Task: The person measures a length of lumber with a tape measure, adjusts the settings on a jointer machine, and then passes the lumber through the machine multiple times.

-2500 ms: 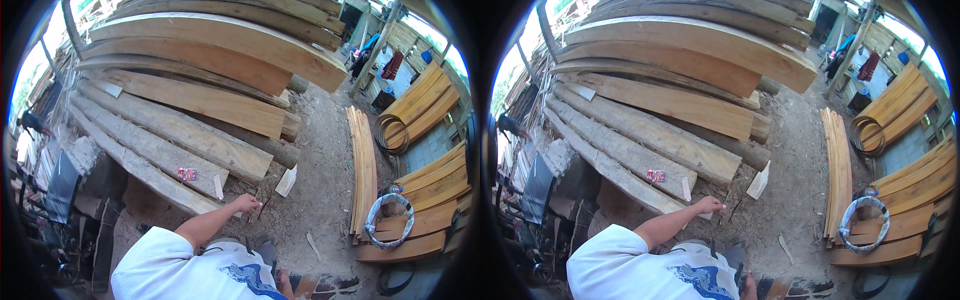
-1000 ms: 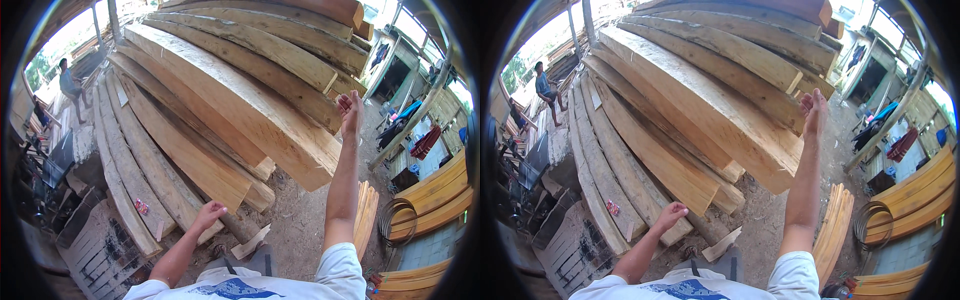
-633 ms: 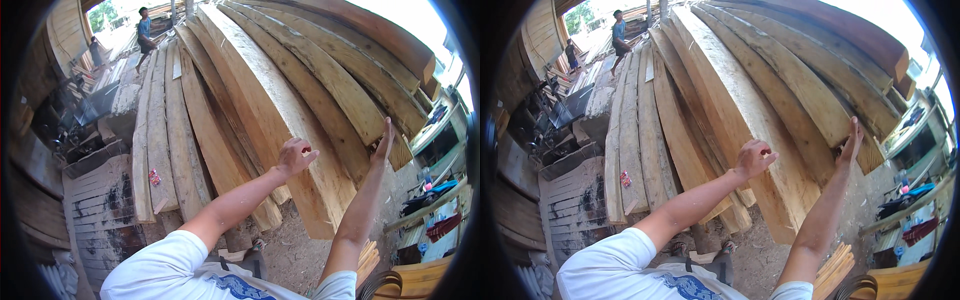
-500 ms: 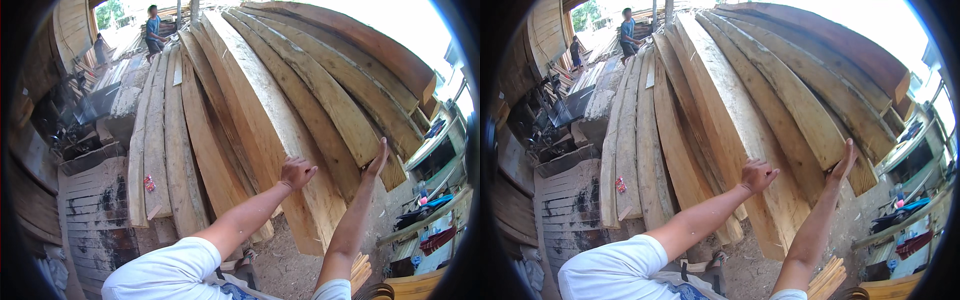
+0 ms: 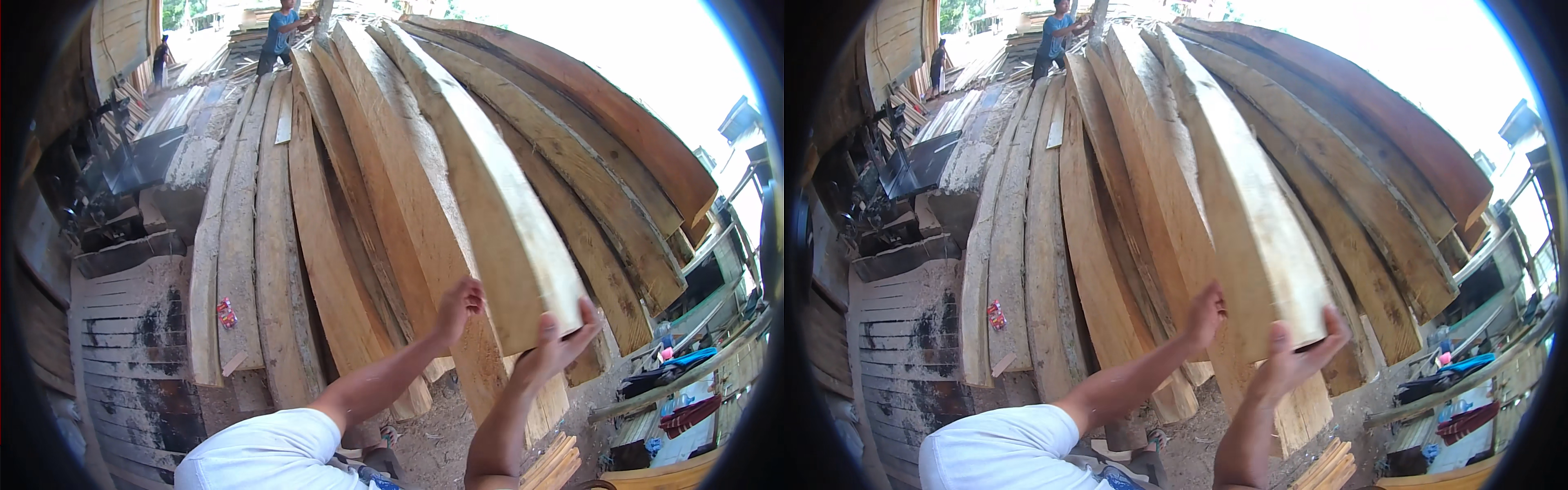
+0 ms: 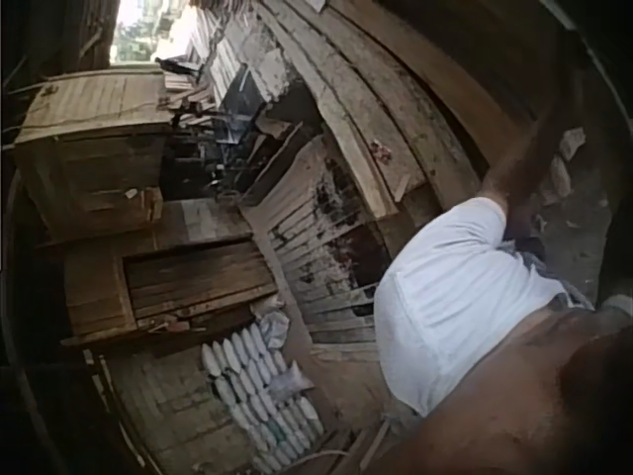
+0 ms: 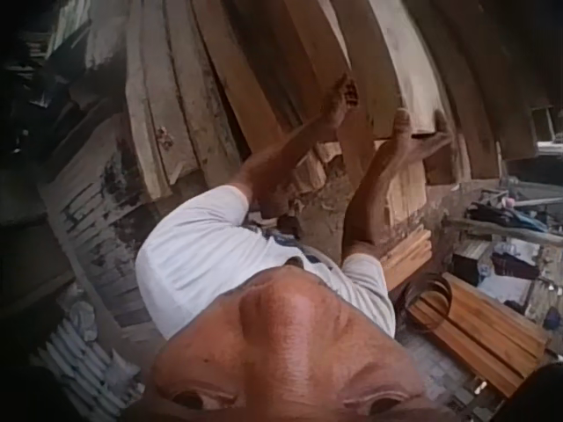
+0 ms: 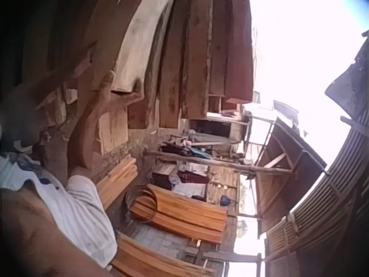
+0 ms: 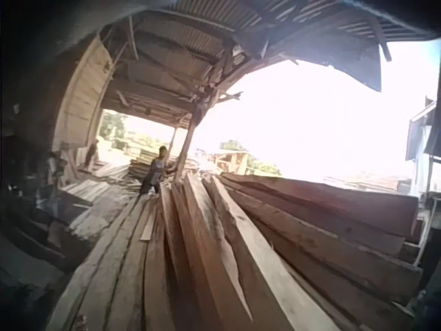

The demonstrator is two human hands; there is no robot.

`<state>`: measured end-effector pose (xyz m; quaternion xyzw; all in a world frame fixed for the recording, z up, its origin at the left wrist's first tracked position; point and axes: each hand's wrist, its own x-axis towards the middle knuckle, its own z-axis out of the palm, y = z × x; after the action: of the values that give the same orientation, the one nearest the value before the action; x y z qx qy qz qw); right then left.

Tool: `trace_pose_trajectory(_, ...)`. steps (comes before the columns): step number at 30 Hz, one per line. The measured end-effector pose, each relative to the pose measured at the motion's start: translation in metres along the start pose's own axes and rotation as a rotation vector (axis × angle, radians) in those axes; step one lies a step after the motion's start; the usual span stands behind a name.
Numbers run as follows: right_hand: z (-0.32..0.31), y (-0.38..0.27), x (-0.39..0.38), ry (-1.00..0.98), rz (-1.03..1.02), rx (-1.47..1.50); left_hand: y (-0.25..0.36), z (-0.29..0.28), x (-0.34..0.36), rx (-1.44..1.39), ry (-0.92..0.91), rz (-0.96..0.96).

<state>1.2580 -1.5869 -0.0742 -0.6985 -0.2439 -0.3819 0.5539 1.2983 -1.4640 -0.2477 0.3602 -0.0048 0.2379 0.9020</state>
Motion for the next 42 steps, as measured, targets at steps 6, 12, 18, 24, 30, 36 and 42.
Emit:
trace_pose_trajectory(6,0.041,-0.034,-0.139,-0.283,-0.277,-0.168,0.163,-0.013,-0.08,-0.252,0.025,-0.28)
trace_pose_trajectory(12,0.05,-0.065,-0.112,-0.628,-0.02,0.059,0.19,-0.043,-0.102,-0.253,0.021,-0.188)
trace_pose_trajectory(18,0.032,-0.086,-0.132,-0.89,0.769,0.626,0.207,-0.036,-0.155,-0.179,0.106,-0.221)
trace_pose_trajectory(24,-0.011,-0.115,-0.27,-0.902,1.047,0.816,0.224,-0.083,-0.287,-0.211,0.215,-0.37)
trace_pose_trajectory(30,0.01,-0.029,-0.297,-1.054,1.127,0.806,0.144,-0.142,-0.3,-0.161,0.302,-0.403)
trace_pose_trajectory(36,0.016,0.028,-0.339,-0.975,0.915,0.31,0.032,-0.18,-0.318,0.457,0.731,-0.617)
trace_pose_trajectory(42,0.015,0.051,-0.397,-1.088,0.707,0.012,-0.019,-0.231,-0.333,0.205,1.075,-0.76)
